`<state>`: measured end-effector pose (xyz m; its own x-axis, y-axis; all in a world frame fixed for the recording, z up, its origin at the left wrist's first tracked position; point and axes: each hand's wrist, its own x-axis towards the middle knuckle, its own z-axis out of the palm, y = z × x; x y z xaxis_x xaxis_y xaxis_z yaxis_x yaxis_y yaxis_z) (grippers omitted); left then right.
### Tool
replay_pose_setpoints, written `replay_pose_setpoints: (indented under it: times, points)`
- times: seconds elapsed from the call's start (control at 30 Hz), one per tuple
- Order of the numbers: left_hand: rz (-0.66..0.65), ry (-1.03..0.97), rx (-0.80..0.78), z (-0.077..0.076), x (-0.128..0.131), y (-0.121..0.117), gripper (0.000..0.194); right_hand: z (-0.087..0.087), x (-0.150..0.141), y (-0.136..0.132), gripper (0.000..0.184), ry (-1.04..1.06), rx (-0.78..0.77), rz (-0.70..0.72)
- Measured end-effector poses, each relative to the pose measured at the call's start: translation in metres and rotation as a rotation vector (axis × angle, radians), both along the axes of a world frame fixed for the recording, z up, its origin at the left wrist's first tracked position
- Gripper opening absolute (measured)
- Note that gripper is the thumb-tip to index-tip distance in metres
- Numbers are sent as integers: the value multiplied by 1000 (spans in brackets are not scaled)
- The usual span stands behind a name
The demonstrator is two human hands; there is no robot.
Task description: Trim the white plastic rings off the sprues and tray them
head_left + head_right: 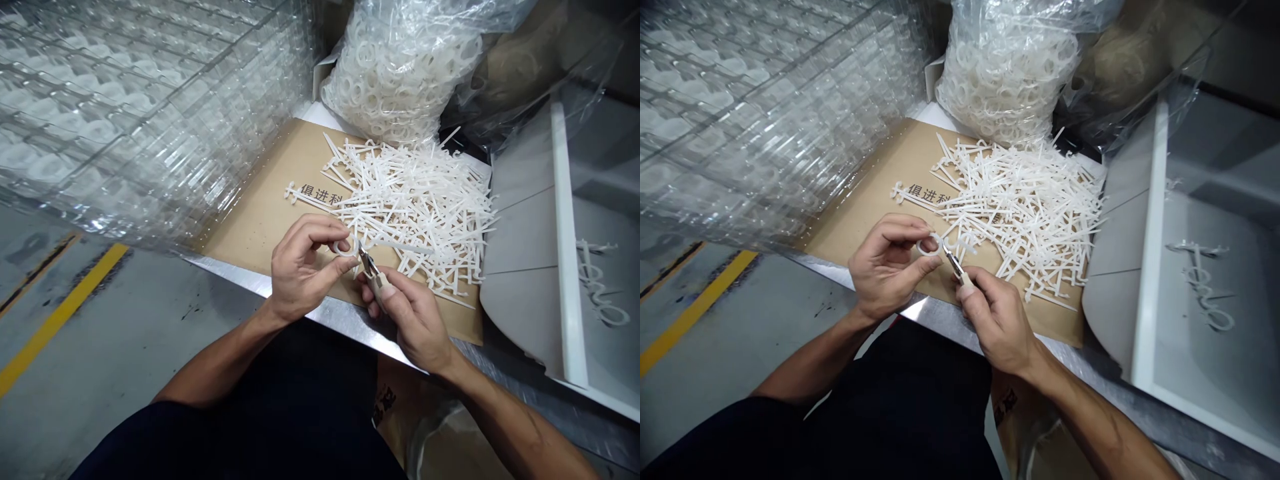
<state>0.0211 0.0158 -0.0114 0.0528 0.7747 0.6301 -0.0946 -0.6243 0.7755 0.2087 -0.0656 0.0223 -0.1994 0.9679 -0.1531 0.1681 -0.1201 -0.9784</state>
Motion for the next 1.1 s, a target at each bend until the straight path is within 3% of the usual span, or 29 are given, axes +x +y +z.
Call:
replay_pose_setpoints:
  times: [0.37, 0.57, 0.87, 1.1]
  points:
    - [-72, -55, -47, 1, 1, -3, 40, -1, -2, 0, 44, -157, 68, 29]
    - [-91, -118, -130, 4, -1, -2, 37, -3, -2, 5, 47, -57, -5, -22]
    - [-119, -166, -121, 16, -8, -5, 35, -3, -2, 5, 47, 6, -12, -2]
    - [-203, -295, -391, 26, -20, -15, 34, -4, -3, 6, 49, 80, -50, 6]
